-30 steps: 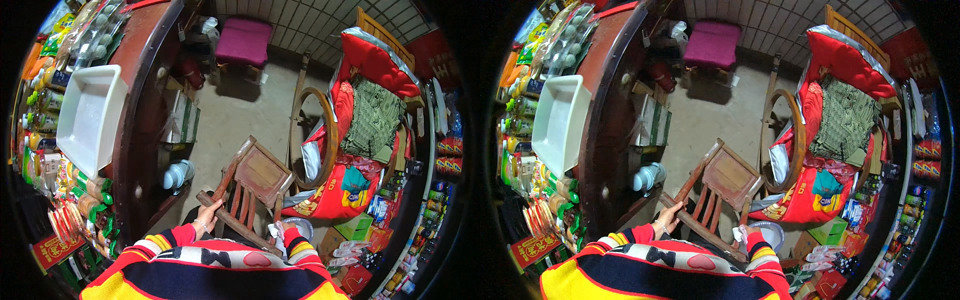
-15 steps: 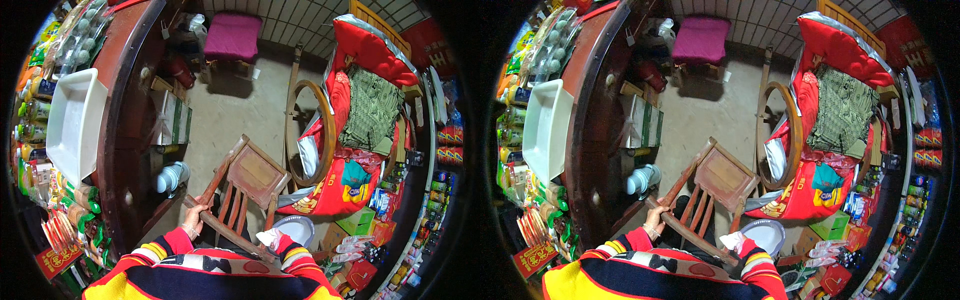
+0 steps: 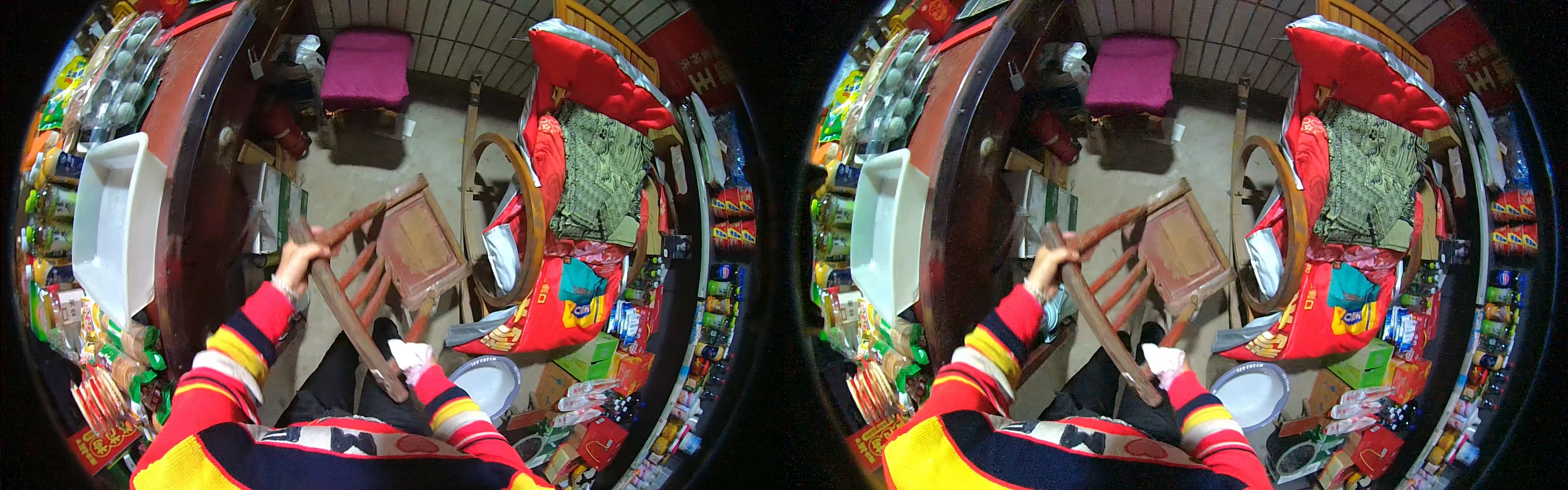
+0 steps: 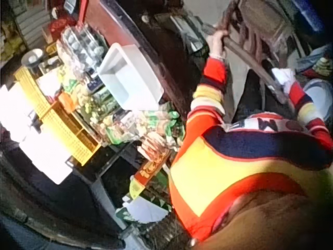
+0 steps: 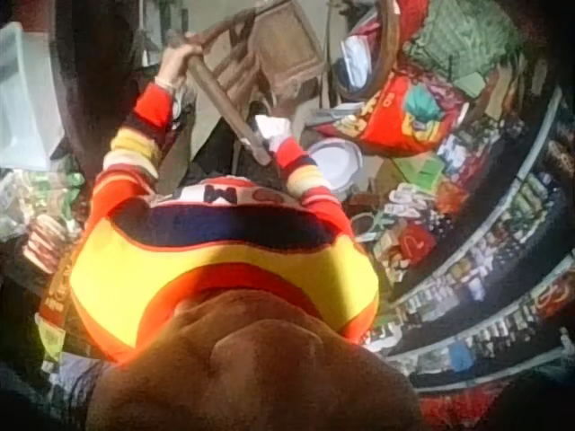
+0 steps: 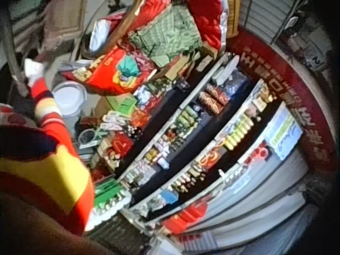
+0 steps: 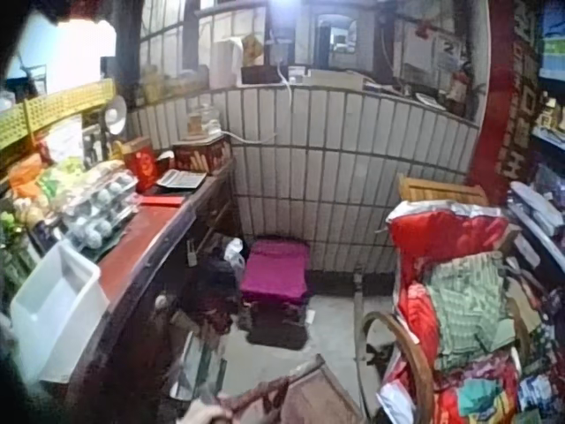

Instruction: The person wipes a white plastic tray with a cloth, then pours water from a thermos into a basin and wets the cloth. The person then picks up individually wrapped snack items, wipes each one with the wet cloth, and places them back into the tray.

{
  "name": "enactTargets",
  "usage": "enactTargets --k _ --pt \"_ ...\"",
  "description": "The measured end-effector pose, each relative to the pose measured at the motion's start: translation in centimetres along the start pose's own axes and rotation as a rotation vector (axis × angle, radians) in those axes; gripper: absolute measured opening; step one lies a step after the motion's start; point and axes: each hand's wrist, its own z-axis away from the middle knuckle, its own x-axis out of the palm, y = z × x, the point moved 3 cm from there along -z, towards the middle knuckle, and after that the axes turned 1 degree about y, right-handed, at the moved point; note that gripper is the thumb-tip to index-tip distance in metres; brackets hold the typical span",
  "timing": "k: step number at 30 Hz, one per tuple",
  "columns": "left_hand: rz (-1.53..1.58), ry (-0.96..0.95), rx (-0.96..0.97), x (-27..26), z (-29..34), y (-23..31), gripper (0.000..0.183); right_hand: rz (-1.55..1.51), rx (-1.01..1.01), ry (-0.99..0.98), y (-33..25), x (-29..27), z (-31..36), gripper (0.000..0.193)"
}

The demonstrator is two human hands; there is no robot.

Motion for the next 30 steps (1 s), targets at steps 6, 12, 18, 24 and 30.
enactTargets --k 6,12,18,24,30 --pt "-0.267 -0.245 0.143 4.2 -13.7 6.4 0.044 -0.330 -0.006 -0.165 -5.5 10.5 -6.3 0.023" --pt "-0.407 -0.076 0.293 6.2 -21.1 5.5 0.069 -0.653 -0.080 -0.272 -12.0 14.3 -8.4 0.024" --pt "-0.805 -0.058 0.587 4.9 -15.9 -2.8 0.069 -0.534 -0.195 -0.083 -13.5 7.7 0.8 0.023" --pt "-0.674 0.094 0.480 6.1 -14.7 -4.4 0.040 -0.529 -0.444 -0.303 -17.1 11.1 2.9 0.018" --pt "-0.681 0.176 0.332 1.7 -17.7 -4.6 0.036 0.002 -0.475 -0.933 -11.9 12.6 17.4 0.021"
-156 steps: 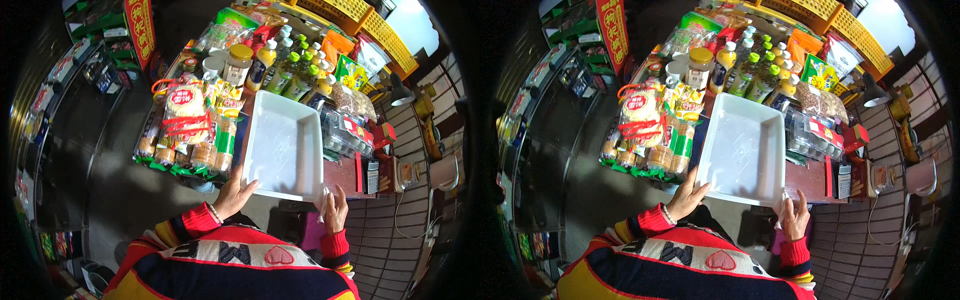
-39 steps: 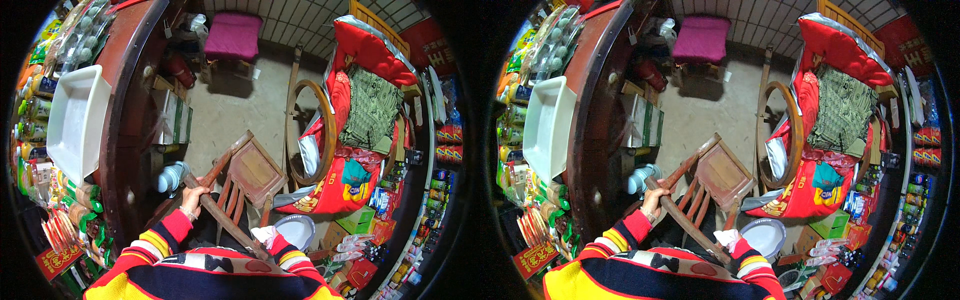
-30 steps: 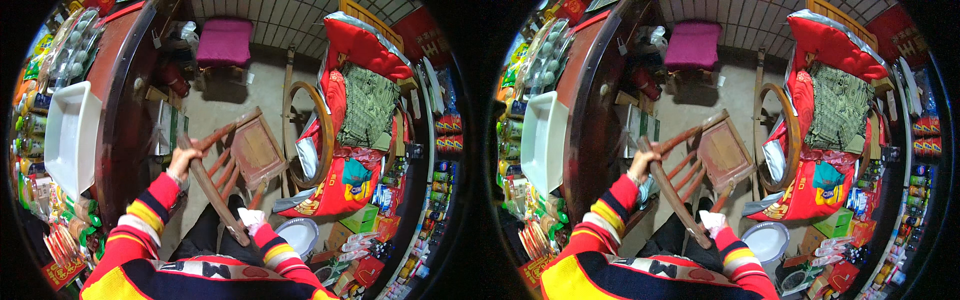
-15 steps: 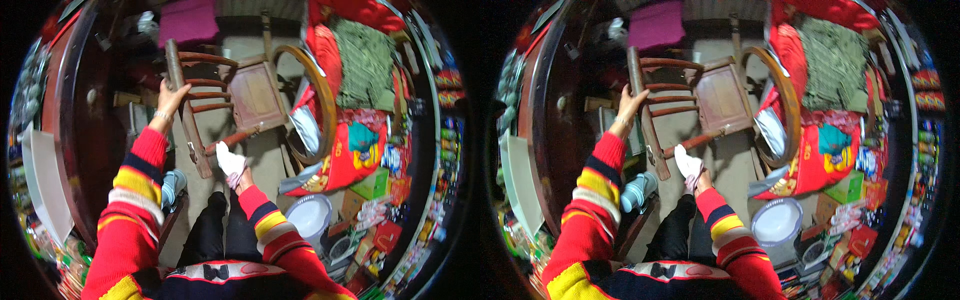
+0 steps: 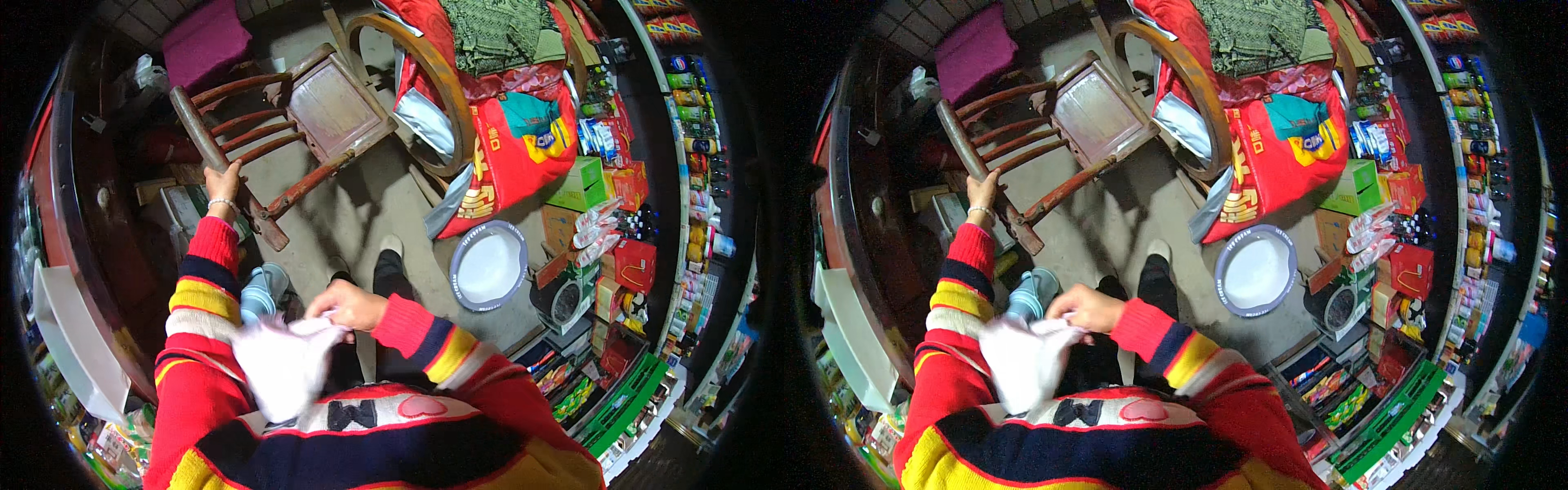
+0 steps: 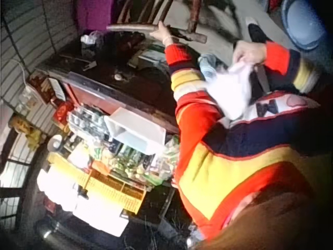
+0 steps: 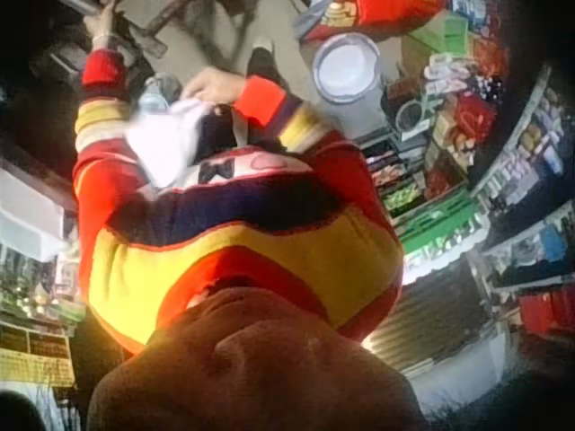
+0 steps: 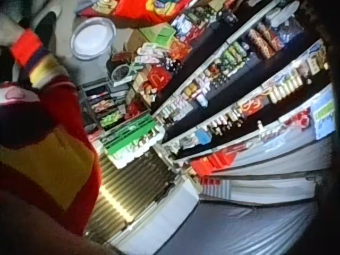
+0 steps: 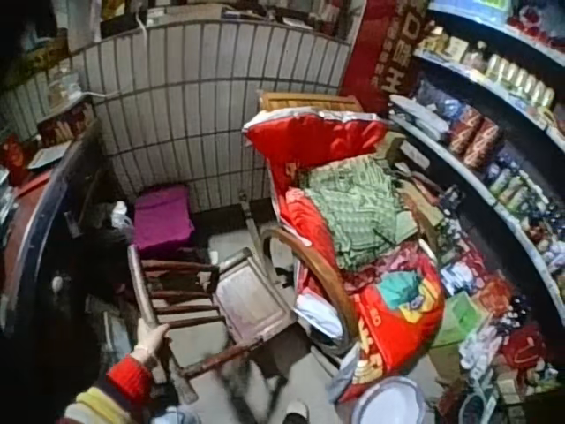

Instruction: The person wipes a white plastic tray with a cloth, then pours water from a thermos into a basin and wets the cloth. The person then picks up individually wrapped snack items, wipes each one with the wet cloth, and places them back into the tray.

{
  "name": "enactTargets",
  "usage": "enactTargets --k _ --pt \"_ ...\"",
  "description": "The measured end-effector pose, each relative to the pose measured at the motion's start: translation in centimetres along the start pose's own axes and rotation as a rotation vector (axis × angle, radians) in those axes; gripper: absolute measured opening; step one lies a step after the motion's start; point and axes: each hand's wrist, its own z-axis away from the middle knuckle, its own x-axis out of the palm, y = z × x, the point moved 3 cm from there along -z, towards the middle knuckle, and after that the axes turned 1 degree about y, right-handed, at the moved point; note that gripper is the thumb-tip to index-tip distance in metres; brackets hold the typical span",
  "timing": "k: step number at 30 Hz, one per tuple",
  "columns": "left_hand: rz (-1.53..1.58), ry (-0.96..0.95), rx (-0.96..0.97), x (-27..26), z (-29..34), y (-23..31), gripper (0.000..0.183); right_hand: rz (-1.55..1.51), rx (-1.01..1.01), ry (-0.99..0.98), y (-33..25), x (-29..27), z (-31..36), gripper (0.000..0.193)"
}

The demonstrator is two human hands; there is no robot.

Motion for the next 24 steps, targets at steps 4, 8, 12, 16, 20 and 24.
enactTargets --k 4,8,12,16,20,24 --pt "-0.204 -0.076 0.055 -1.9 -2.9 -7.1 0.035 -0.089 0.115 0.366 5.5 -4.3 10.5 0.029" --pt "-0.003 -0.198 -0.132 -0.2 5.9 -1.2 0.048 -0.076 0.203 0.747 10.6 -7.4 22.7 0.028" --pt "-0.217 0.121 0.202 0.5 9.7 -2.7 0.064 -0.033 0.131 1.294 12.9 -12.5 32.9 0.029" --pt "-0.008 -0.025 -0.008 -0.3 20.1 -6.4 0.057 -0.043 0.151 1.567 14.4 -18.4 40.0 0.025" --pt "0.218 -0.084 -0.433 -2.7 34.1 -19.1 0.040 0.020 0.479 1.515 17.8 -22.8 43.1 0.045" --pt "-0.041 0.002 -0.586 -8.3 43.3 -26.2 0.049 0.120 0.543 1.277 20.6 -21.6 40.1 0.042"
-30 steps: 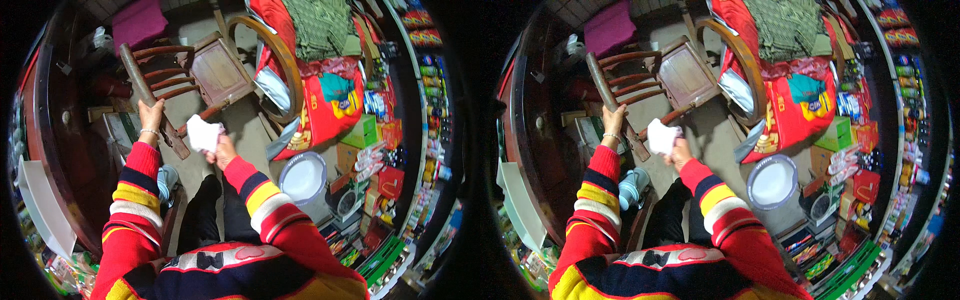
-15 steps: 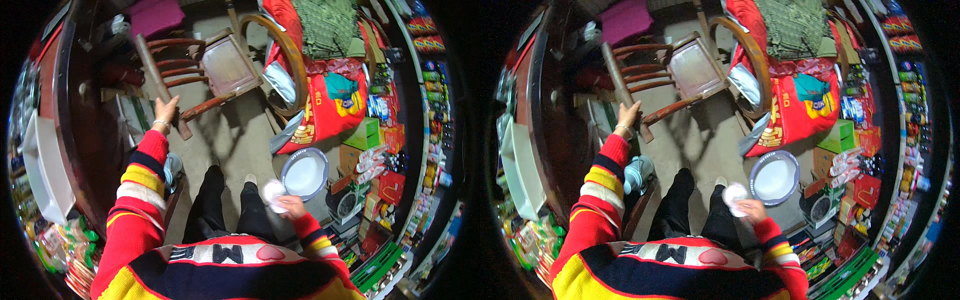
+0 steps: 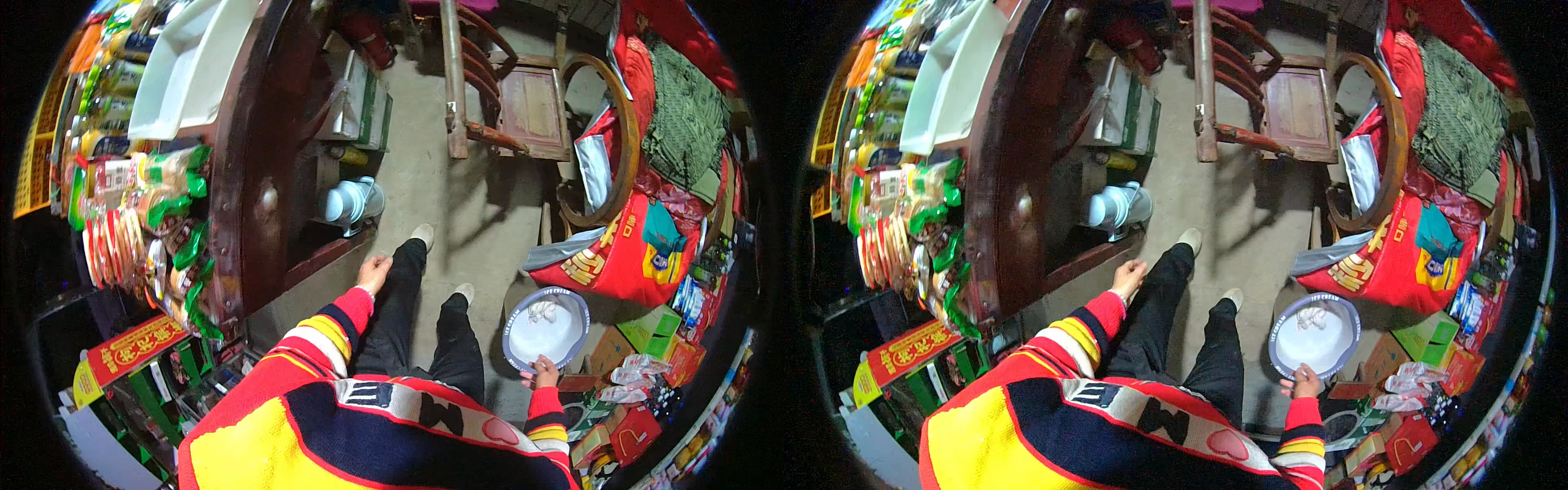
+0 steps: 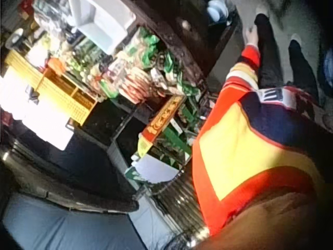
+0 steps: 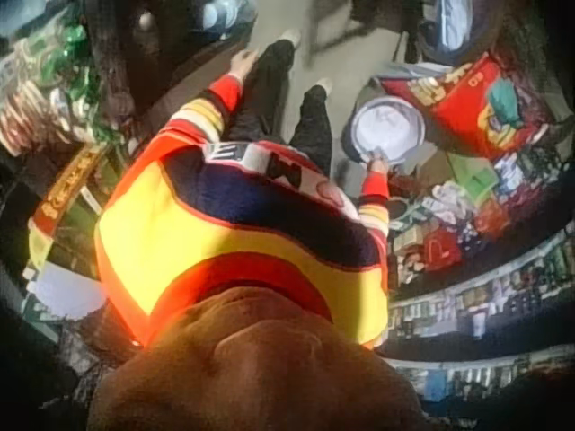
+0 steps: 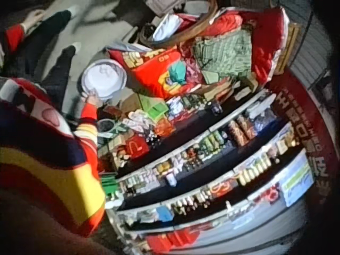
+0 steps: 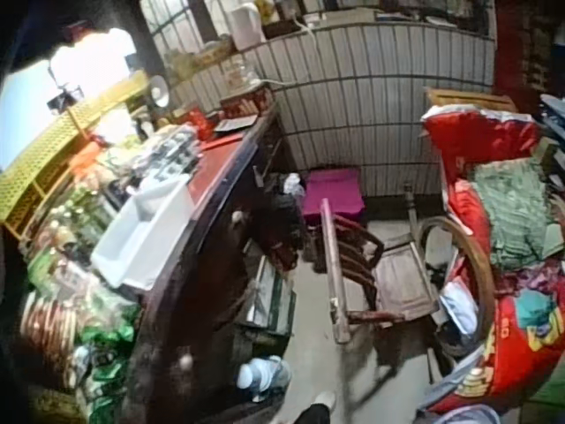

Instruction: The person wipes a white plastic tray with a cloth, then pours water from a thermos into a basin and wets the cloth. The person then picks up individually wrapped snack items, wipes each one with the wet cloth, and places them back into the tray.

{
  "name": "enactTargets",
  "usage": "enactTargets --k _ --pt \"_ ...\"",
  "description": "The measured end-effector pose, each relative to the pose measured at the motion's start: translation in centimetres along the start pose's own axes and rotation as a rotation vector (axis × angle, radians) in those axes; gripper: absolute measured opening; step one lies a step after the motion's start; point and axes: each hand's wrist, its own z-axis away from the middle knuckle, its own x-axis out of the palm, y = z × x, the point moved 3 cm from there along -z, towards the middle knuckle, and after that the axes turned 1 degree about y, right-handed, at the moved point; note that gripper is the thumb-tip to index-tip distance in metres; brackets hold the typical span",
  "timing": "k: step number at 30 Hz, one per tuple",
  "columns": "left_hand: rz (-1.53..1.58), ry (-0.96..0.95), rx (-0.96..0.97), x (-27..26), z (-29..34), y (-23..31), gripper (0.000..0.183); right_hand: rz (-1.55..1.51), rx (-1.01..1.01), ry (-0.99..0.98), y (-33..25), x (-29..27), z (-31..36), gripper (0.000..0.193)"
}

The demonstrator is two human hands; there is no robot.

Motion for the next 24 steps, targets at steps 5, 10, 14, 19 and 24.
enactTargets --k 5,10,14,19,24 --pt "-0.031 0.084 -0.198 -3.7 -0.1 -4.0 0.047 0.096 0.014 -0.220 2.1 4.9 1.0 0.039" --pt "-0.270 0.149 -0.084 -5.0 -6.6 -3.8 0.055 0.062 0.044 -0.229 5.4 10.6 2.1 0.030" --pt "-0.386 0.323 -0.072 -5.6 -11.8 -5.5 0.065 0.107 0.117 -0.303 7.4 15.8 4.4 0.029" --pt "-0.060 0.657 -0.124 -7.0 -15.5 -4.2 0.089 0.057 0.063 -0.372 7.4 20.3 5.7 0.028" --pt "-0.111 0.663 -0.206 -8.6 -22.8 -13.9 0.076 0.041 0.086 -0.391 9.0 20.7 3.8 0.029"
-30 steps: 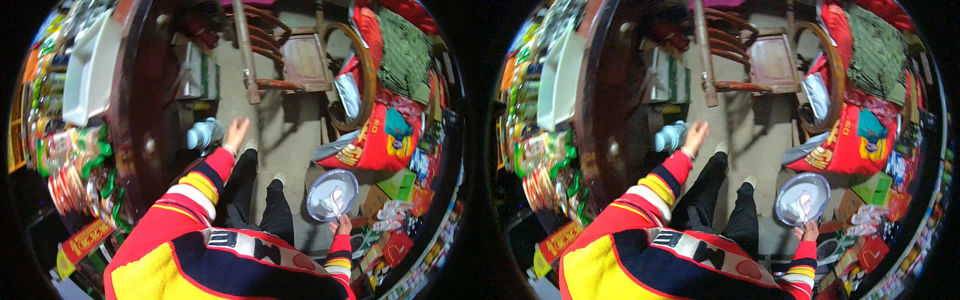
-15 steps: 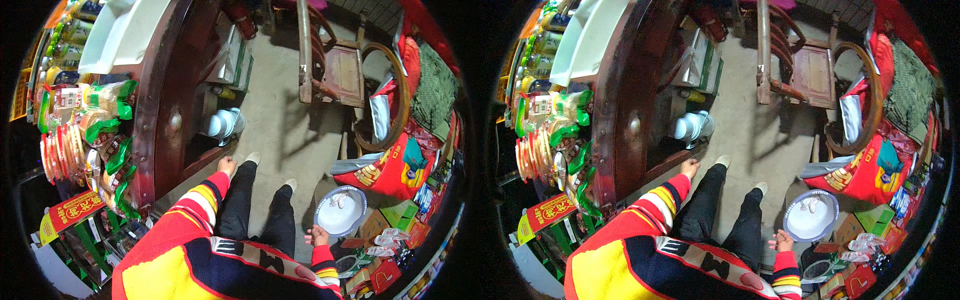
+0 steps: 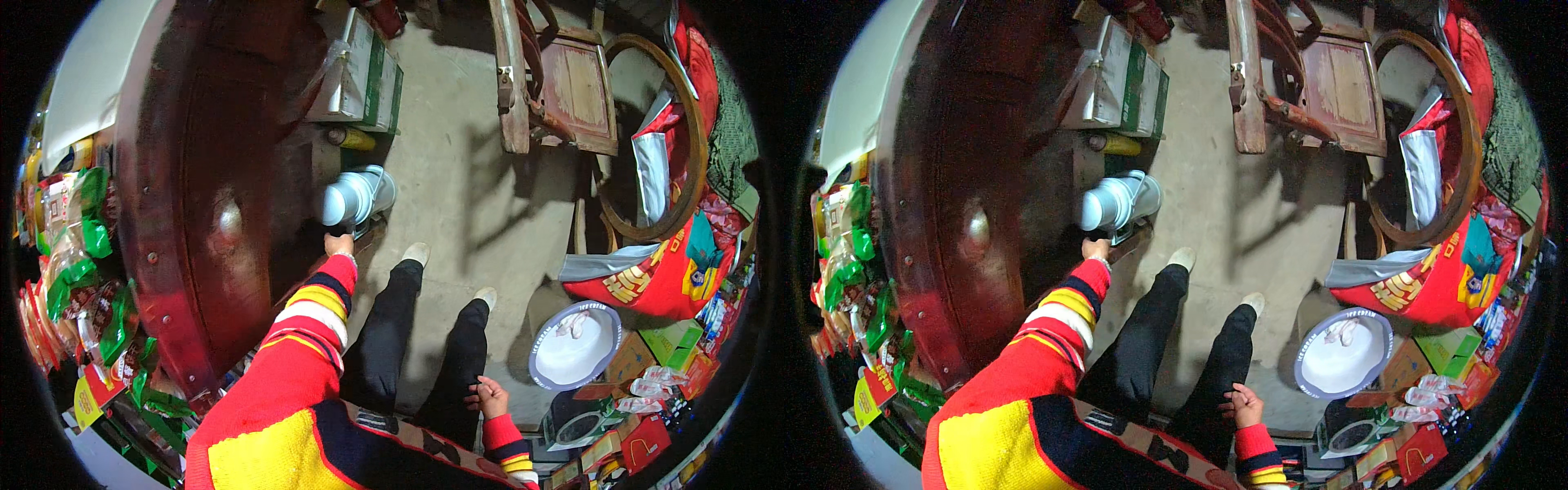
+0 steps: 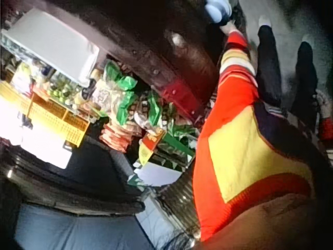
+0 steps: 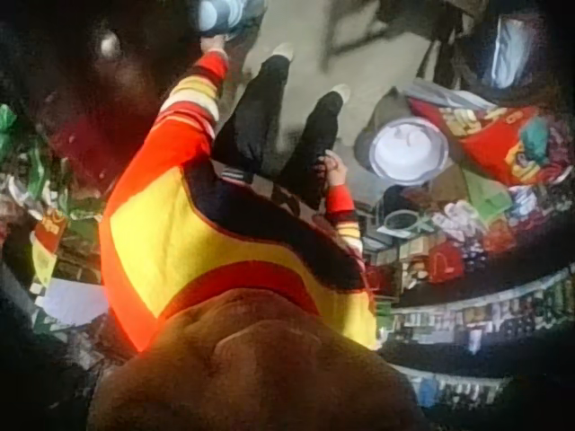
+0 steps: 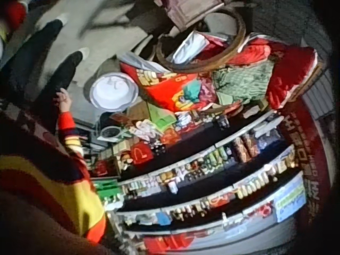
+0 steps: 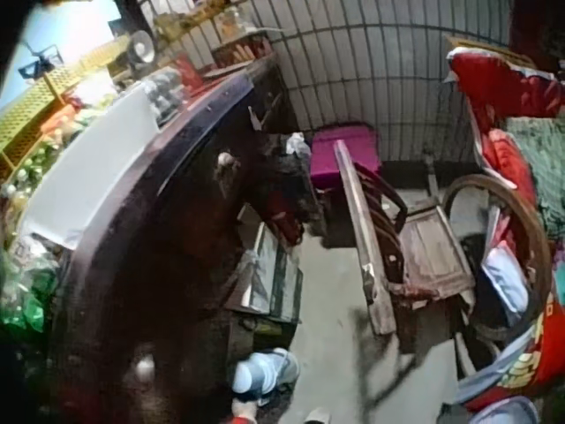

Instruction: The person wipes a white plastic tray with a cloth, then pours water from a thermos into a basin and wets the cloth. The person then picks up individually wrapped snack items, wipes each one with the wet cloth, and places them back into the tray.

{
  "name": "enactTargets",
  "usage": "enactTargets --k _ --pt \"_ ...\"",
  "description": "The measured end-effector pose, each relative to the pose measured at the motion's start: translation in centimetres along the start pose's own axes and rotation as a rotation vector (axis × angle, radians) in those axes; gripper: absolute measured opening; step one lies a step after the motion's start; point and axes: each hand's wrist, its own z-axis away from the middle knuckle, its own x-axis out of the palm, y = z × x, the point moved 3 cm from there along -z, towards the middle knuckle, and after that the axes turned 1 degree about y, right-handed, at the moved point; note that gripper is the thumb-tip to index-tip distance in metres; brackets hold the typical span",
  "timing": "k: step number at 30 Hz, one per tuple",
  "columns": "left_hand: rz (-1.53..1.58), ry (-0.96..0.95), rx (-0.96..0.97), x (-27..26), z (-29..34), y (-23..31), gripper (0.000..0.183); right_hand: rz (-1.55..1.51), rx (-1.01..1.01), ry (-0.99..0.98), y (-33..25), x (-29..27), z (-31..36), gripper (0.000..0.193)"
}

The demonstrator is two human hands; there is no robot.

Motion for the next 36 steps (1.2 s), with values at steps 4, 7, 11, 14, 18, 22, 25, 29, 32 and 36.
enactTargets --k 4,7,11,14,18,22,25,29,32,36 --pt "0.050 -0.171 -0.032 3.5 -4.8 -3.4 0.060 0.014 0.035 0.015 0.9 -0.3 -1.1 0.030" --pt "0.063 -0.236 -0.047 5.0 -5.3 -3.4 0.047 0.042 0.021 -0.007 2.6 -0.1 -2.1 0.030" --pt "0.019 -0.323 -0.250 5.4 -3.9 -1.4 0.039 0.149 0.001 0.023 4.0 0.6 -2.7 0.030" --pt "0.049 -0.340 -0.295 7.1 -6.8 -4.6 0.039 0.053 0.057 0.040 3.3 1.0 -2.2 0.029" --pt "0.053 -0.321 -0.360 8.1 -4.0 -2.3 0.045 0.058 0.057 0.086 2.7 1.5 -1.7 0.029" --pt "0.191 -0.376 -0.071 10.6 -0.6 -0.2 0.044 0.071 0.063 0.060 2.3 1.9 -1.8 0.032" --pt "0.481 -0.200 -0.067 10.0 4.8 2.9 0.030 0.081 0.076 0.055 2.4 1.6 -1.9 0.032" --pt "0.357 -0.232 -0.087 9.0 8.8 4.1 0.017 0.014 0.088 0.090 1.3 2.3 -1.7 0.027" --pt "0.449 -0.329 -0.090 8.3 10.9 4.1 0.011 -0.022 -0.003 0.049 2.1 1.7 -2.7 0.025" --pt "0.215 -0.498 -0.002 7.4 14.8 2.5 0.011 0.418 -0.389 0.024 0.4 3.8 -6.5 0.024"
